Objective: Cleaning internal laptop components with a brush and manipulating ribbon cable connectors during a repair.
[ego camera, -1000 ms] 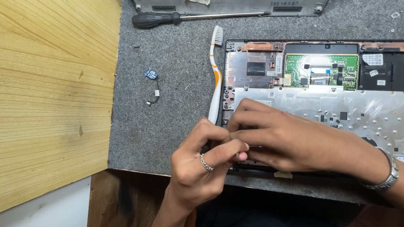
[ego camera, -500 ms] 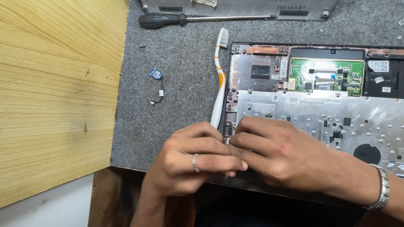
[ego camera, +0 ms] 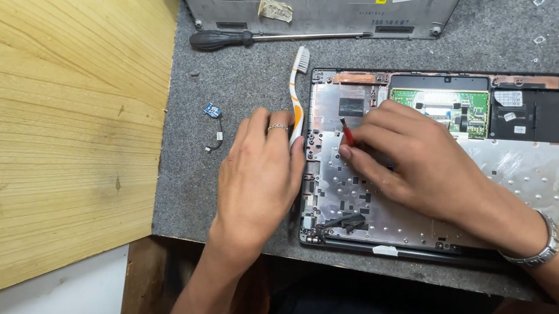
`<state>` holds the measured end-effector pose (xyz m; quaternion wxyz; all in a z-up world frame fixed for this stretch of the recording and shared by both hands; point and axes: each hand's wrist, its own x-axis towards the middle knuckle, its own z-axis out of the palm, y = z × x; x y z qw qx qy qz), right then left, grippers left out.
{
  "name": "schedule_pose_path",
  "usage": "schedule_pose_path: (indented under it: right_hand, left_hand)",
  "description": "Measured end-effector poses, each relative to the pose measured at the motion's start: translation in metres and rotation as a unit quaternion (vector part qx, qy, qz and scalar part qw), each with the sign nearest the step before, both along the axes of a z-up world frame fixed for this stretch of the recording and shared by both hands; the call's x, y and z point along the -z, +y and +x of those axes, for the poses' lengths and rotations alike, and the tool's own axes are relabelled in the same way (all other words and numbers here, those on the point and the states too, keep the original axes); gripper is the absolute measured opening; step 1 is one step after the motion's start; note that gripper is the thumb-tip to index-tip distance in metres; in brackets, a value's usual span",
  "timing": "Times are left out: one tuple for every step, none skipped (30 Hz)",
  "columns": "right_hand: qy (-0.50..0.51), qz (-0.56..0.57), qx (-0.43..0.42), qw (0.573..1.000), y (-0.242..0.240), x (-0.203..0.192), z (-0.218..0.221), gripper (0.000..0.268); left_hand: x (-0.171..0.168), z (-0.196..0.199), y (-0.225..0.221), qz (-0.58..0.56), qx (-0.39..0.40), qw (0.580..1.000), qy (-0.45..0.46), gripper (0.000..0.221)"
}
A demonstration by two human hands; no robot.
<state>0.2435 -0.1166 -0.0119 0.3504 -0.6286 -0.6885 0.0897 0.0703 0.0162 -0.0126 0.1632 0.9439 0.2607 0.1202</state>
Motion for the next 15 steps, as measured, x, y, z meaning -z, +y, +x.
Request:
schedule_pose_path:
  right_hand:
    - [0.0,0.0,-0.002,1.0,0.0,0.001,0.002,0.015]
    - [0.004,0.002,-0.006,1.0,0.0,0.002,0.004,0.015]
    - [0.008,0.003,-0.008,1.0,0.0,0.003,0.006,0.015]
    - [0.008,0.003,-0.009,1.0,0.0,0.003,0.006,0.015]
    - [0.008,0.0,-0.01,1.0,0.0,0.002,0.007,0.015]
    - [0.009,-0.004,-0.011,1.0,0.0,0.002,0.008,0.015]
    - [0.008,-0.005,-0.012,1.0,0.0,0.001,0.008,0.015]
    - [0.008,-0.008,-0.013,1.0,0.0,0.001,0.008,0.015]
    - [0.009,-0.012,-0.016,1.0,0.001,0.0,0.008,0.015]
    - [0.009,-0.013,-0.019,1.0,0.001,0.001,0.008,0.015]
    - [0.001,-0.022,-0.018,1.0,0.0,0.001,0.008,0.014]
    - [-0.006,-0.031,-0.017,0.999,0.001,0.002,0.008,0.014]
    - [-0.007,-0.032,-0.019,0.999,0.001,0.003,0.007,0.014]
    - [-0.005,-0.039,-0.015,0.999,0.002,0.004,0.006,0.014]
    - [-0.002,-0.046,-0.009,0.999,0.002,0.004,0.005,0.014]
  left_hand:
    - [0.003,0.003,0.003,0.0,-0.002,1.0,0.0,0.026]
    - [0.007,0.006,0.005,0.009,-0.009,1.0,0.023,0.025]
    - [0.011,0.01,0.008,0.017,-0.015,0.999,0.046,0.024]
    - [0.01,0.007,0.01,0.017,-0.016,0.999,0.045,0.024]
    - [0.009,0.005,0.012,0.001,-0.041,0.997,0.067,0.024]
    - [0.008,0.003,0.014,-0.015,-0.066,0.994,0.088,0.024]
    - [0.01,-0.006,0.014,-0.016,-0.067,0.994,0.088,0.024]
    - [0.013,-0.016,0.015,0.013,-0.061,0.996,0.055,0.019]
    - [0.016,-0.026,0.015,0.041,-0.058,0.997,0.023,0.016]
    - [0.008,-0.035,0.011,0.04,-0.06,0.997,0.023,0.016]
    - [-0.001,-0.044,0.007,0.02,-0.007,1.0,-0.008,0.014]
    - [-0.009,-0.054,0.002,0.001,0.046,0.998,-0.039,0.013]
    - [-0.01,-0.065,-0.002,0.001,0.043,0.998,-0.04,0.013]
    - [-0.012,-0.075,-0.007,0.003,0.09,0.996,-0.012,0.017]
    - [-0.014,-0.086,-0.012,0.005,0.136,0.991,0.017,0.021]
